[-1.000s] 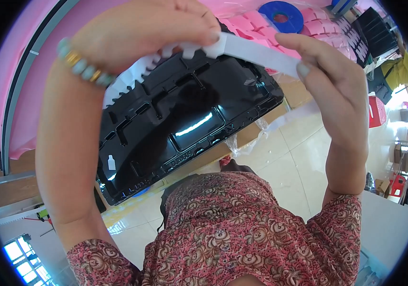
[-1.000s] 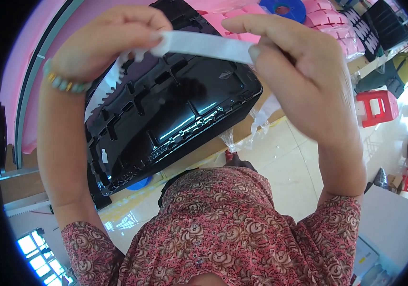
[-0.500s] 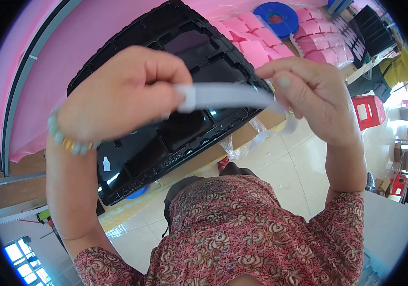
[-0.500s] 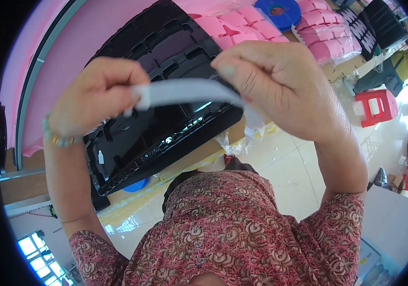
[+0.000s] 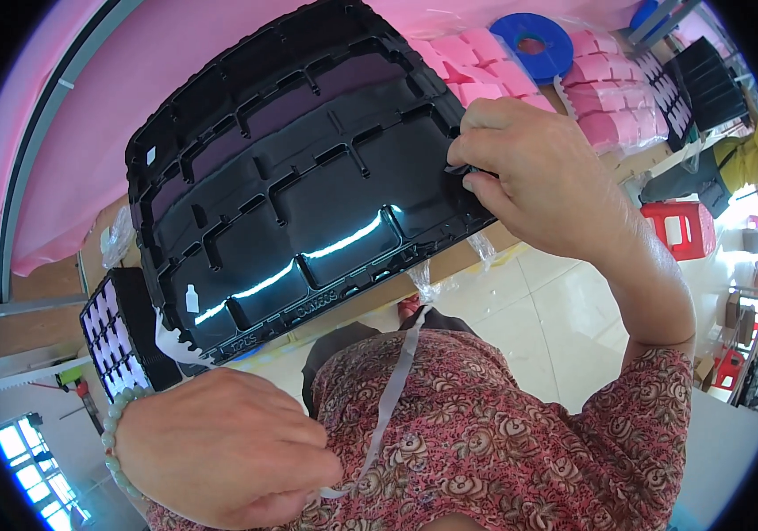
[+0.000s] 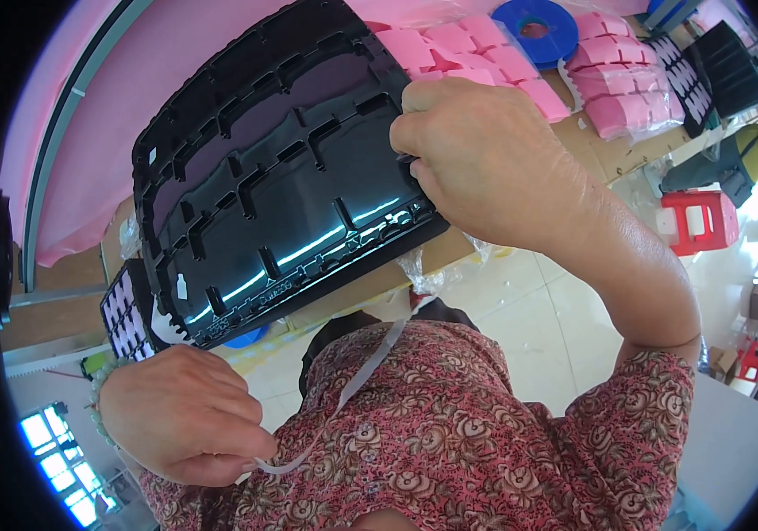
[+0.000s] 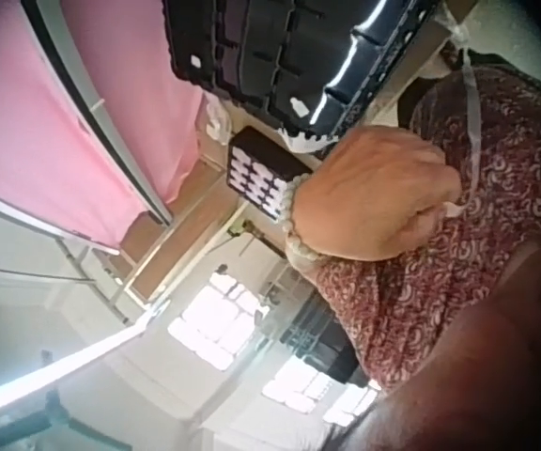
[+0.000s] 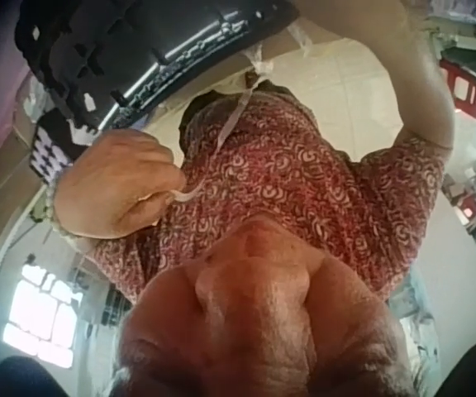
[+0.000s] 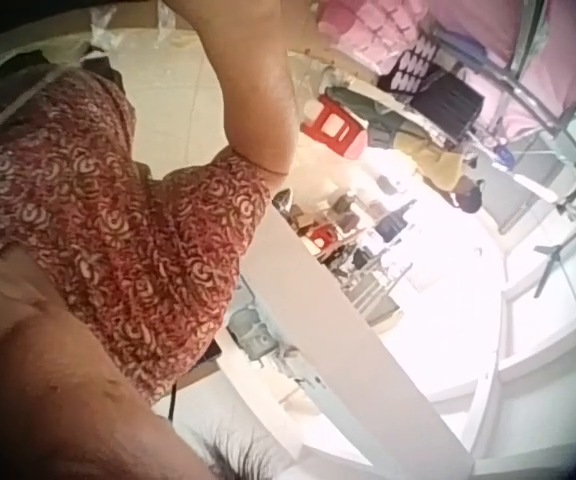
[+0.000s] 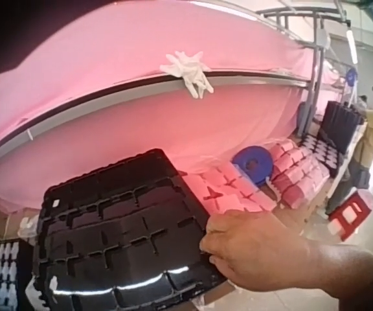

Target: The person inserts pink foam sheets into black plastic trays by hand, then applies adhesive labels to the back of the trays.

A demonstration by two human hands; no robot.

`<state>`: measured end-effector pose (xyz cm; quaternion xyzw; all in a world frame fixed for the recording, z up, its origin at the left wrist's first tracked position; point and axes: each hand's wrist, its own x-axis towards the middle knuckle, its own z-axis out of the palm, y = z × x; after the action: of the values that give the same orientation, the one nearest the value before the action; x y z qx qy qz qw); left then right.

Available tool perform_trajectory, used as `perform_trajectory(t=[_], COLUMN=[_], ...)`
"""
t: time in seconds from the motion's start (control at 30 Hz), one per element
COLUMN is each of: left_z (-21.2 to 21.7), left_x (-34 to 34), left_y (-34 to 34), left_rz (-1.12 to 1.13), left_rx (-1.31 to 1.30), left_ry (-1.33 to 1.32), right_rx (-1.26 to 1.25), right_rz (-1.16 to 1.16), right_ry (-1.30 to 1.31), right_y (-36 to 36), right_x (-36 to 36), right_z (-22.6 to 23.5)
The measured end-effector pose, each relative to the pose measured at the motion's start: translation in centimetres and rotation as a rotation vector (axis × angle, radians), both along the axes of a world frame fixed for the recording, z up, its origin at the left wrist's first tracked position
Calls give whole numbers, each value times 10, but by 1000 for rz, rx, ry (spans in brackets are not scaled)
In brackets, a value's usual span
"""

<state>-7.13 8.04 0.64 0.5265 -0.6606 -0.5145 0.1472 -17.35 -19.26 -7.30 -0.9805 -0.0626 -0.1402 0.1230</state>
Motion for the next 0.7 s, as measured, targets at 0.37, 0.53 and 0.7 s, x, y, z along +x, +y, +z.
perform_trajectory(t=[0.37, 0.53, 0.7], left_z=[-40, -53, -65], left_x=[13, 13, 10], left_y=[53, 73, 91], left_rz=[206, 304, 357], left_rx=[97, 84, 104], left_ry=[180, 247, 320], right_rx=[137, 290, 501], right_rz=[-6, -87, -100], right_ry=[83, 182, 386], right_y=[-21, -23, -34], right_x=[16, 24, 34], right_z=[-12, -6, 0])
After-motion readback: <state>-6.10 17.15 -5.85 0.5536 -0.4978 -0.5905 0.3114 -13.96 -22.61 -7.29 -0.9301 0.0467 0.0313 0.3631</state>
